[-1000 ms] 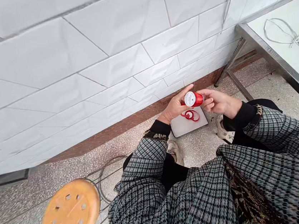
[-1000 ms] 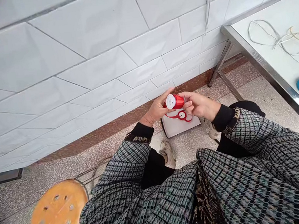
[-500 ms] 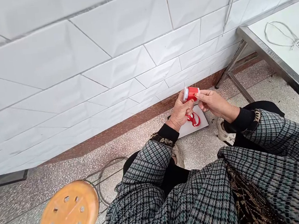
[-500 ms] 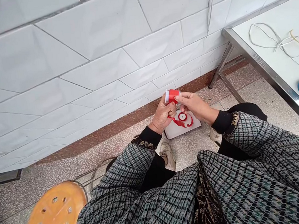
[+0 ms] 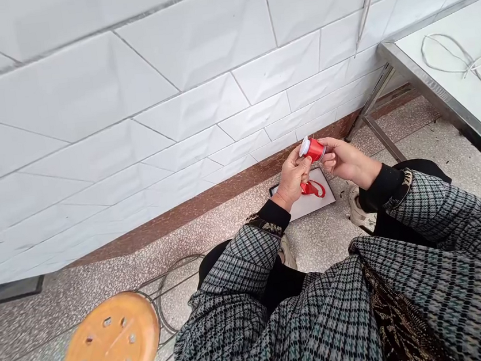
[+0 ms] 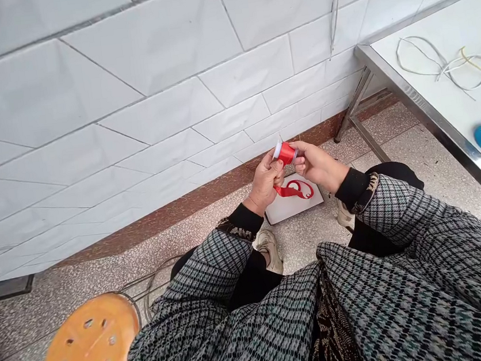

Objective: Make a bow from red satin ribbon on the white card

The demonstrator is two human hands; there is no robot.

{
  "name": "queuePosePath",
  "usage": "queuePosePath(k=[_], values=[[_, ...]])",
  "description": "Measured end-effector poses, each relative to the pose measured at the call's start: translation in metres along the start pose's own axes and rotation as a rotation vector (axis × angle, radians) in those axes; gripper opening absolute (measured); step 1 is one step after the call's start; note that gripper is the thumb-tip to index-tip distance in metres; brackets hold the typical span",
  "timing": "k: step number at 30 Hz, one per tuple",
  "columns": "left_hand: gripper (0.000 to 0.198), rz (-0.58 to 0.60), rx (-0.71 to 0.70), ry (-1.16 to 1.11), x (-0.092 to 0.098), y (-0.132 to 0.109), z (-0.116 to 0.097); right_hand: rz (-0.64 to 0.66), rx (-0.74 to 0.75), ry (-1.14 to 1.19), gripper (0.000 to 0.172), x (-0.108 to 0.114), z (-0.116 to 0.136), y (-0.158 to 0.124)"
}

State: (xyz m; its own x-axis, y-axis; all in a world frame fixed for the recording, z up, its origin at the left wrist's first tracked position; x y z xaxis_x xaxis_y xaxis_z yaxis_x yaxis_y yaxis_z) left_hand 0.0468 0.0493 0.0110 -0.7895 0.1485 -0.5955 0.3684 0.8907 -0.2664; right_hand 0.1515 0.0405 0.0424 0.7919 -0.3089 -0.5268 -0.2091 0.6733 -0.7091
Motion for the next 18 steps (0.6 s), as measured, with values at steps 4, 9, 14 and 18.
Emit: queuePosePath(k=[4, 9, 14, 18], values=[[0.080, 0.025, -0.007, 0.068, 0.003, 0.003, -0.002, 0.013, -0.095, 0.053, 0.023, 0.000, -0.008, -0.002], [0.073, 0.068, 0.006, 0.062, 0.004, 0.005, -0.005, 0.051, -0.151, 0.096, 0.025, -0.005, -0.017, -0.007], [0.063, 0.103, 0.064, -0.014, 0.007, 0.006, -0.008, 0.132, -0.126, 0.038, 0.019, -0.005, -0.018, -0.011], [0.055, 0.153, 0.090, -0.031, 0.013, 0.004, -0.013, 0.159, -0.053, -0.292, 0.019, 0.005, -0.007, -0.011]])
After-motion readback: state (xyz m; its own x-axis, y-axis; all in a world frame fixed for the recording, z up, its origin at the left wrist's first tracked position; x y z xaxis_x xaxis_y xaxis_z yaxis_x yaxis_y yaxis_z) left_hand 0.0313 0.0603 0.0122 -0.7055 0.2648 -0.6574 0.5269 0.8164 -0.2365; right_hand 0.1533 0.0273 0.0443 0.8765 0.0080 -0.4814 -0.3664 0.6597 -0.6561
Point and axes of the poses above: each hand's wrist, its own y-axis towards the middle knuckle, its own x-axis out of the back of the hand, z = x × y, the point moved 8 cm from there along y, towards the middle knuckle, and after that the axes turned 6 degrees about -y, right-handed, at the moved point
